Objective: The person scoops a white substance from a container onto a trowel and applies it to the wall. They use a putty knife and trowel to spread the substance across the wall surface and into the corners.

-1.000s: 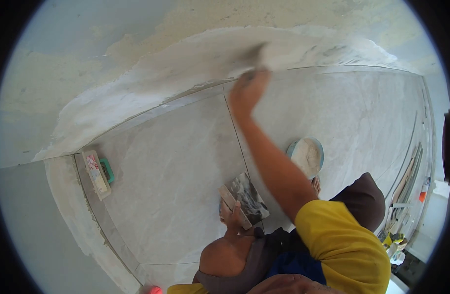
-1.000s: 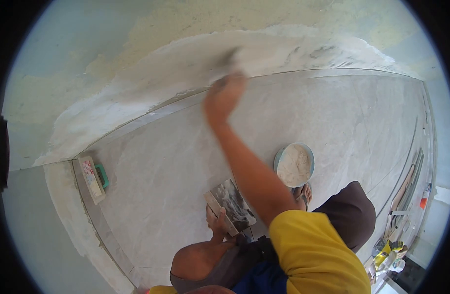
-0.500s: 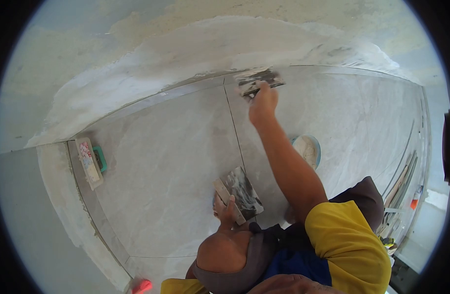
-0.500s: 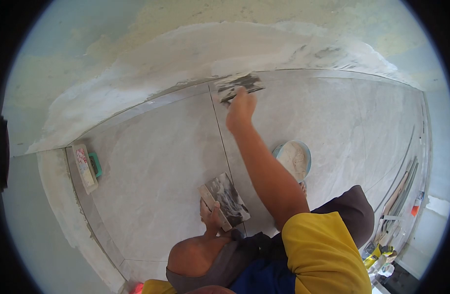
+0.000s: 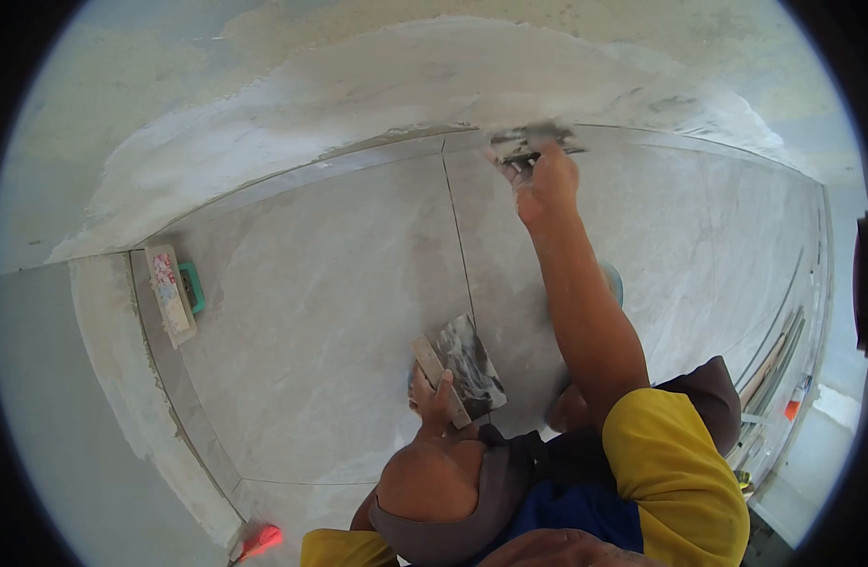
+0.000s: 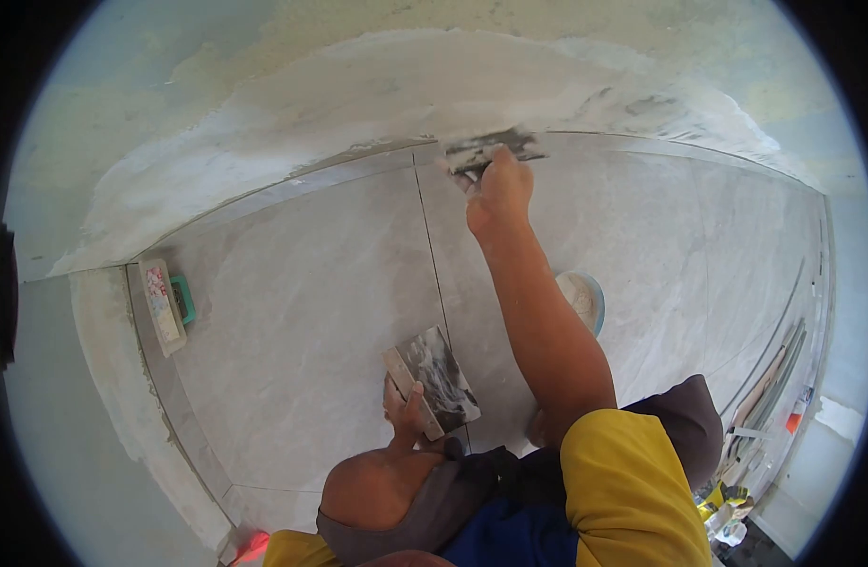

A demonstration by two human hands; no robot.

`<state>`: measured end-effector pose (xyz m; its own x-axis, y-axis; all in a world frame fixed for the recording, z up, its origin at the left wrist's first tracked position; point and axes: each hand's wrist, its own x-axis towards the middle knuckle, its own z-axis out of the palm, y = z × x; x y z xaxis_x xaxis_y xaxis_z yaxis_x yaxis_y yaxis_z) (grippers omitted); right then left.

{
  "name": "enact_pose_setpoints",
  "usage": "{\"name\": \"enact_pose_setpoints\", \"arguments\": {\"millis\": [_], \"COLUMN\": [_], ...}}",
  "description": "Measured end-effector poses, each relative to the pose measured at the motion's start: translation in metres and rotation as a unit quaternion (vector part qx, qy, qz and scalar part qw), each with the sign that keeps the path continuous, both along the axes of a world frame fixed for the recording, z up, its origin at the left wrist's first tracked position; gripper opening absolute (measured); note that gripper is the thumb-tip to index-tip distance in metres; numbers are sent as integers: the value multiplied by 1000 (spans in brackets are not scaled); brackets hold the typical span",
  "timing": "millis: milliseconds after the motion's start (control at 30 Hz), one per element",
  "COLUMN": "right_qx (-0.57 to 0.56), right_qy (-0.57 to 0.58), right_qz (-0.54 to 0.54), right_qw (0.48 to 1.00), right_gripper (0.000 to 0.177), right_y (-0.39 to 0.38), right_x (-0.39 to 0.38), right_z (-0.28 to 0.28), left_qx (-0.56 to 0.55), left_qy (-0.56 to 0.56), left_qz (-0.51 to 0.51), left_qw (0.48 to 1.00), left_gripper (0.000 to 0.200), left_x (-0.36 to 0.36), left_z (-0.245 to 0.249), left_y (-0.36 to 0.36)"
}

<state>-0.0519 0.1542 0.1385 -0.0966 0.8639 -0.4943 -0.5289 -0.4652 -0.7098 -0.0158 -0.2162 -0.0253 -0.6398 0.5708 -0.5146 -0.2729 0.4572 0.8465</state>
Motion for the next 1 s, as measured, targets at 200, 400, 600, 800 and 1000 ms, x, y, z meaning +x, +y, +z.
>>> {"name": "enact_pose_setpoints", "arguments": {"millis": [200,400,600,800,1000], "right_qx": [-11,118,249,400,420], "right_qy": [44,116,-298,-561,-408], "right_qz": [33,5,-72,-115,-33], "right_qw": [998,986,919,716,810], "right_gripper": [21,23,25,23,41], "right_y": [30,11,45,4,-100], "right_x": [-27,2,56,-43,-151], "right_z": [-1,97,-5,-86,-47], "left_qx": [-13,-69,-75,-41,6], "left_qy": [-28,0,27,6,2], "left_qz": [-8,-15,-10,0,21], "left_qw": [999,998,997,999,1000], "left_gripper": [68,68,66,63,62], "left_x": [1,6,6,4,1], "left_z": [-5,-15,-11,-8,1], "left_y": [-2,-11,-6,-5,3]}}
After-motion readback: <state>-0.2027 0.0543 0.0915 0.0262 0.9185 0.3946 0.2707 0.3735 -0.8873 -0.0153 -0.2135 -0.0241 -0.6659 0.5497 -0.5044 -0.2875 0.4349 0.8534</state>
